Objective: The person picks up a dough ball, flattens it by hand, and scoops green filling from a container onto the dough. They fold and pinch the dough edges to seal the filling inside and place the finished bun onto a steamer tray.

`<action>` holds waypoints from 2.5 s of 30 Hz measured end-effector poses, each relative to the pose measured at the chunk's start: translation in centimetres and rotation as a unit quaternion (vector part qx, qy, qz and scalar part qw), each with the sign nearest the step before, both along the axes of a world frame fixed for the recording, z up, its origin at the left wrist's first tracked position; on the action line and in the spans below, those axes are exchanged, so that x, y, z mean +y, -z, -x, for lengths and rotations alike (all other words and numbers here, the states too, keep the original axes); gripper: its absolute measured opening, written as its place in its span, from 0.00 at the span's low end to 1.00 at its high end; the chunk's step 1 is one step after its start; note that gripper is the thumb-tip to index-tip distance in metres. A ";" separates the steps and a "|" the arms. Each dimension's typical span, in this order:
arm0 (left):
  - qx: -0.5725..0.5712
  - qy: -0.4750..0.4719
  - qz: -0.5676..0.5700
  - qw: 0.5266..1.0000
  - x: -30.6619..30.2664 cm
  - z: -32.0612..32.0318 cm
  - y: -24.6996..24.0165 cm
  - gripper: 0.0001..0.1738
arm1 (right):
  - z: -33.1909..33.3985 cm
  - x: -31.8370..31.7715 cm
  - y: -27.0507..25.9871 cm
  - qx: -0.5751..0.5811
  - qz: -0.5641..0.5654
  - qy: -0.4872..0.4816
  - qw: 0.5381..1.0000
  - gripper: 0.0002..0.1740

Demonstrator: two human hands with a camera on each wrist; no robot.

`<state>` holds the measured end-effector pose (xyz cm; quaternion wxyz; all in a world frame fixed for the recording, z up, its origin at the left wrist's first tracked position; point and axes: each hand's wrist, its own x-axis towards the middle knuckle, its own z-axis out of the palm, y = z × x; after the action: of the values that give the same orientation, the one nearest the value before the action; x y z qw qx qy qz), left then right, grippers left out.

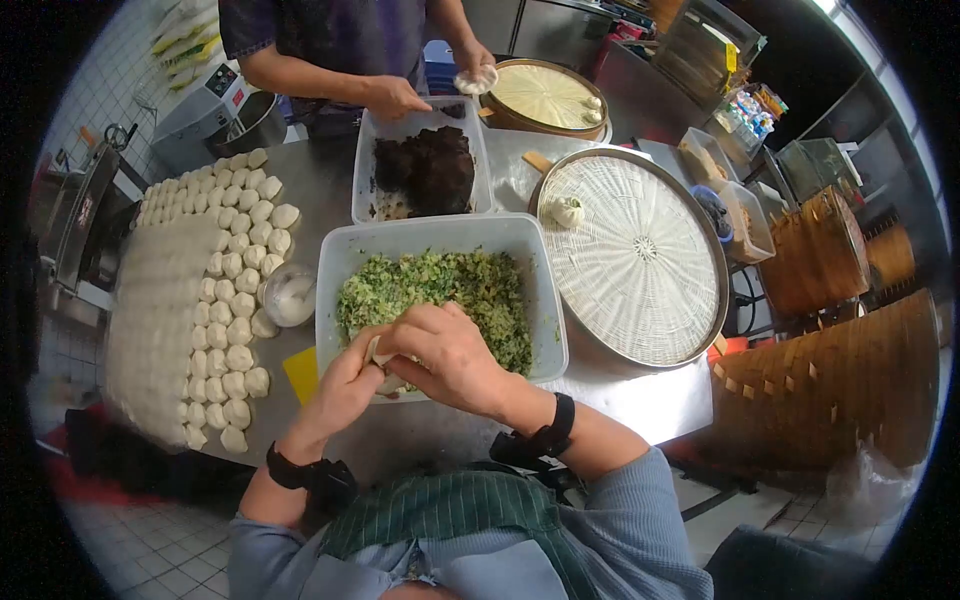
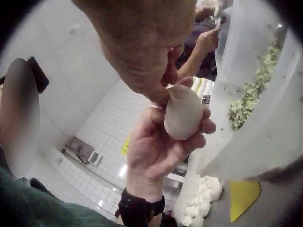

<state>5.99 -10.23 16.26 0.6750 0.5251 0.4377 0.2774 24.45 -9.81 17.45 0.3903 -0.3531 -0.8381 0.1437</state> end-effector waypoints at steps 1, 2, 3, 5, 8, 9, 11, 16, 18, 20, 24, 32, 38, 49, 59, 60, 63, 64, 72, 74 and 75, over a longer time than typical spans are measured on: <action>0.003 0.027 -0.079 0.996 0.2 0.1 0.4 0.25 | 0.2 -0.1 -0.2 0.041 0.080 0.020 0.996 0.11; 0.007 0.054 -0.157 0.986 0.4 0.3 0.6 0.25 | 0.4 -0.1 -0.3 0.081 0.160 0.040 0.983 0.11; 0.009 0.050 -0.156 0.986 0.6 0.3 0.3 0.25 | 0.3 0.1 -0.2 0.066 0.167 0.042 0.983 0.12; -0.049 0.008 -0.038 0.998 0.9 0.6 -0.5 0.26 | -0.1 0.5 -0.1 0.062 0.140 0.030 0.988 0.12; -0.206 -0.029 0.105 0.973 1.7 0.6 1.3 0.39 | -0.1 0.4 0.3 0.091 0.184 0.045 0.978 0.12; -0.172 -0.042 0.060 0.982 1.6 0.0 1.8 0.46 | 0.0 0.4 0.4 0.090 0.196 0.040 0.976 0.11; -0.111 -0.033 0.025 0.993 1.8 0.2 2.1 0.46 | 0.4 0.2 0.6 0.087 0.206 0.032 0.974 0.11; 0.028 -0.039 -0.014 0.999 2.0 -0.1 1.6 0.50 | 1.1 -0.4 -1.0 0.103 0.290 0.050 0.950 0.12; 0.052 -0.016 0.000 0.998 2.5 0.3 0.9 0.50 | 0.5 -0.2 -0.4 0.053 0.217 0.017 0.975 0.12; 0.077 0.008 0.016 0.997 2.9 0.4 0.3 0.50 | 0.3 -0.1 -0.3 0.003 0.144 -0.016 0.989 0.13; 0.097 0.048 0.028 0.994 3.2 0.2 1.1 0.52 | 0.9 -0.4 -1.2 0.013 0.149 -0.028 0.988 0.13; -0.155 -0.037 0.068 0.985 2.2 -0.2 0.0 0.48 | 0.0 0.4 -0.4 0.041 0.158 0.018 0.986 0.12; -0.029 -0.062 -0.004 0.998 1.3 0.3 0.6 0.44 | 0.5 0.1 -0.7 -0.057 -0.021 -0.037 0.997 0.13; -0.112 -0.120 0.000 0.986 1.4 0.0 0.0 0.42 | 0.5 0.9 -0.8 -0.013 0.056 -0.024 0.998 0.13; -0.097 -0.060 0.092 0.989 1.5 -0.1 0.4 0.41 | 0.5 0.9 -1.6 -0.106 0.018 -0.075 0.991 0.16; -0.094 -0.057 0.095 0.989 1.6 -0.2 0.7 0.41 | 0.3 1.1 -1.5 -0.124 -0.001 -0.092 0.988 0.17; -0.104 -0.048 0.125 0.986 1.9 0.0 1.3 0.41 | 0.1 1.2 -1.3 -0.152 -0.023 -0.113 0.982 0.17; -0.116 -0.039 0.156 0.980 2.0 0.0 1.4 0.41 | 0.0 1.1 -1.2 -0.164 -0.023 -0.115 0.979 0.17; -0.092 -0.082 0.139 0.983 2.4 0.9 0.5 0.40 | 1.1 2.5 -2.7 -0.218 -0.040 -0.163 0.961 0.15; -0.096 -0.079 0.147 0.981 3.0 1.5 0.8 0.40 | 1.8 3.2 -2.2 -0.211 -0.030 -0.167 0.963 0.14; -0.083 -0.107 0.119 0.984 3.4 1.7 1.2 0.39 | 2.4 3.8 -2.0 -0.153 -0.016 -0.158 0.976 0.12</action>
<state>4.24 -6.80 15.09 0.7331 0.3665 0.4634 0.3370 22.08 -6.02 19.46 0.2360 -0.2281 -0.9350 0.1343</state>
